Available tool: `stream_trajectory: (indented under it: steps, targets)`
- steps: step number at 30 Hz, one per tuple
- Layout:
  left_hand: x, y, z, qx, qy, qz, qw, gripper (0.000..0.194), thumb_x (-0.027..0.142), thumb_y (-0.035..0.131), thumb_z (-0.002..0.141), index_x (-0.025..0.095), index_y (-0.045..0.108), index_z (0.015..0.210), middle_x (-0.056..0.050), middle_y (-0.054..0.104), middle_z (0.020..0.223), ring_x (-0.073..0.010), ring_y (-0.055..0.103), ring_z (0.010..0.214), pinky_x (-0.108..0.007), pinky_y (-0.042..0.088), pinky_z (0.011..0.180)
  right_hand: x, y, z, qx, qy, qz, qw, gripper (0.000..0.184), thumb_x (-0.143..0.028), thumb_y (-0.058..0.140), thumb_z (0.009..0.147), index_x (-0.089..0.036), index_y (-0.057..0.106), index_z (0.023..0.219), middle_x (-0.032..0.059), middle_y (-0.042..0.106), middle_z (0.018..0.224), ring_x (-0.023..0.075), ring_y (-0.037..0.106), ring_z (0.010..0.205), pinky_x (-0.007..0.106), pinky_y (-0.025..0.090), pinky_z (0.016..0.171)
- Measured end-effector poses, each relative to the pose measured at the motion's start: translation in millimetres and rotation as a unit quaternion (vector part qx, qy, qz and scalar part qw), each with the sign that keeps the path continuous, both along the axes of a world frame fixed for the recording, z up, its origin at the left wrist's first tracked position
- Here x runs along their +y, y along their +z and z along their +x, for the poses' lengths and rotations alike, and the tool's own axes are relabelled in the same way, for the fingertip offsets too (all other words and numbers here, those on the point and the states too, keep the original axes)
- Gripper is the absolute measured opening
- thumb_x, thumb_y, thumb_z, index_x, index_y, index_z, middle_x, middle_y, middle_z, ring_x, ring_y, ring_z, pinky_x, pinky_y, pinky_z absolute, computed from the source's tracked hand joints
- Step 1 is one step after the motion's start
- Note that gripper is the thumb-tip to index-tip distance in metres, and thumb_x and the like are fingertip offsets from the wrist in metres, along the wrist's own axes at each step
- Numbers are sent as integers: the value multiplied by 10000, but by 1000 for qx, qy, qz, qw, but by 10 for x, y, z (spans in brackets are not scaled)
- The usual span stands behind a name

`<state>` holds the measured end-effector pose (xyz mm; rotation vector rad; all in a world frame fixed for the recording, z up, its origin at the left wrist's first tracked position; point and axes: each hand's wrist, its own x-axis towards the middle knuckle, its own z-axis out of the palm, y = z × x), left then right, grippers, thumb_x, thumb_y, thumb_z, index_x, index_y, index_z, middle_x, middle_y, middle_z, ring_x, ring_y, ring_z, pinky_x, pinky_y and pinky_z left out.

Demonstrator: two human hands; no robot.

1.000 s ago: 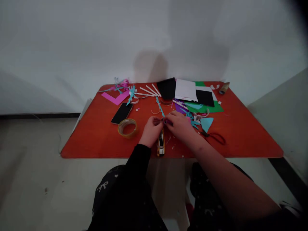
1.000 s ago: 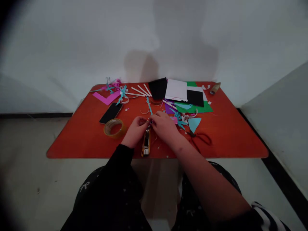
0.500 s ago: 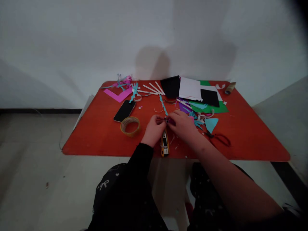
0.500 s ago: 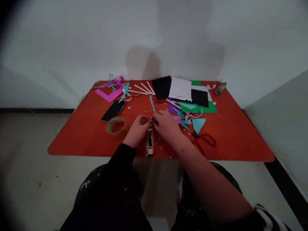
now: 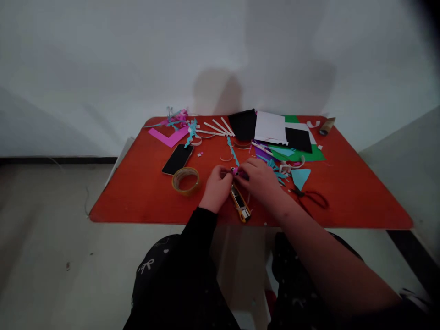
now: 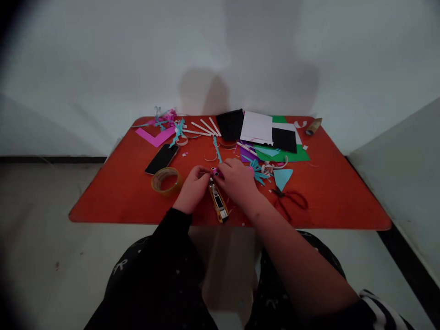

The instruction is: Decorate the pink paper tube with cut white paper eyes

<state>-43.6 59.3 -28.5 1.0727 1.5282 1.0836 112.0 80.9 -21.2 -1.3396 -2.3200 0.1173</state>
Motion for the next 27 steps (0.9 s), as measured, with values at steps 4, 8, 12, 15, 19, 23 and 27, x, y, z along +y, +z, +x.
stream_trajectory:
  steps: [4,8,12,15,19,23,27]
  targets:
    - [14,-48,-15,-26,3,-11,1000,106,234,648,845,201,568,905,-1,674,796,-141,628,751,-248,451,699,4,-6,-16,-21,3,6,1000,124,-311,672,936,-193,701,910,118,698,989,274,594,954,361,431,830]
    - [26,-79,-34,-31,0,-6,1000,143,246,669,835,196,564,917,-12,692,813,-142,640,751,-250,463,708,18,-8,-45,-38,-5,2,999,127,-308,666,938,-193,699,894,121,700,994,275,592,946,361,419,808]
    - [40,-99,-39,-21,-1,-9,1000,147,252,663,836,201,559,926,-4,677,792,-140,625,731,-245,446,684,18,9,-68,-53,-7,0,999,137,-308,664,942,-184,698,892,124,700,990,277,595,946,357,410,789]
    - [41,-94,-32,-20,-2,-15,1000,156,246,669,829,205,552,924,-5,679,788,-144,628,729,-246,448,682,10,11,-78,-61,-4,9,998,126,-280,640,952,-186,702,896,121,702,967,272,592,927,357,399,780]
    - [36,-82,-21,-13,-2,-12,1000,172,248,692,814,203,560,915,-19,702,806,-156,650,764,-256,467,714,8,-5,-84,-63,2,17,998,109,-225,612,949,-186,699,899,116,702,963,265,587,911,358,393,777]
    - [47,-89,-18,-30,-6,-16,999,205,251,711,797,206,545,908,-21,709,825,-155,654,760,-259,467,716,9,-16,-85,-75,-1,25,997,108,-211,612,939,-186,692,871,112,698,944,261,586,893,355,384,763]
    - [90,-110,-34,-26,-10,-12,1000,211,252,721,797,199,552,911,-37,711,844,-161,658,781,-261,471,720,1,-21,-91,-85,-5,26,996,108,-202,606,937,-184,686,867,114,696,943,266,583,905,361,381,773]
